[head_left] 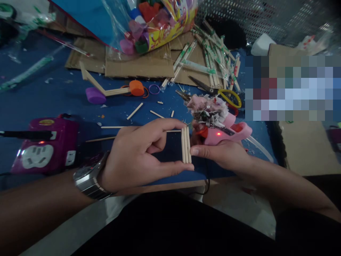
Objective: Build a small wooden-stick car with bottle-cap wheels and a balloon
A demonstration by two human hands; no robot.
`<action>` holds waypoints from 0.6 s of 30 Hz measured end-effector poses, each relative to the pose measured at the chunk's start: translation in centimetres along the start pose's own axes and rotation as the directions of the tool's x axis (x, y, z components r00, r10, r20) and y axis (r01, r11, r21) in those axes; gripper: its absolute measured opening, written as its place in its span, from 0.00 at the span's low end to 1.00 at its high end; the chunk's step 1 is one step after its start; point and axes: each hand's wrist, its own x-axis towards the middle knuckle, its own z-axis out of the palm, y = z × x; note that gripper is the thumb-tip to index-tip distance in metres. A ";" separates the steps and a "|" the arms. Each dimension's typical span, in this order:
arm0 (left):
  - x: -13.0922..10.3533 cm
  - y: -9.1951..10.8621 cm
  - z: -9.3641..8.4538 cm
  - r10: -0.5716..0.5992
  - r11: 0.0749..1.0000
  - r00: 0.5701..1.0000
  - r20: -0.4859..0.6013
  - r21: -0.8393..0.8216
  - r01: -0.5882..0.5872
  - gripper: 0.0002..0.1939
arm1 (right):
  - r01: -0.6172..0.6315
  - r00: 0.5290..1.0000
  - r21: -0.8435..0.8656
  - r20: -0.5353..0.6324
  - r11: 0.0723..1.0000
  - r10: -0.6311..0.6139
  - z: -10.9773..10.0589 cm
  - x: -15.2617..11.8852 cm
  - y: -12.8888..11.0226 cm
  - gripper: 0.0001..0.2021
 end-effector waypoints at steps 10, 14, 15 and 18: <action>-0.2 -0.1 -0.1 0.000 1.000 1.000 -0.009 0.017 0.001 0.29 | -0.084 0.996 0.060 0.010 0.995 0.083 -0.2 -0.5 1.0 0.28; -0.2 0.0 0.0 -0.010 1.000 1.000 -0.011 0.028 0.010 0.29 | -0.052 0.998 0.084 0.038 0.995 0.049 -0.2 -0.4 0.8 0.26; -0.2 0.0 0.0 -0.012 1.000 1.000 -0.008 0.024 0.012 0.29 | -0.038 0.998 0.083 0.044 0.996 0.034 -0.1 -0.4 0.7 0.27; -0.3 -0.1 0.0 -0.014 1.000 1.000 0.000 0.014 0.014 0.29 | -0.013 0.998 0.089 0.058 0.996 0.008 0.0 -0.2 0.4 0.27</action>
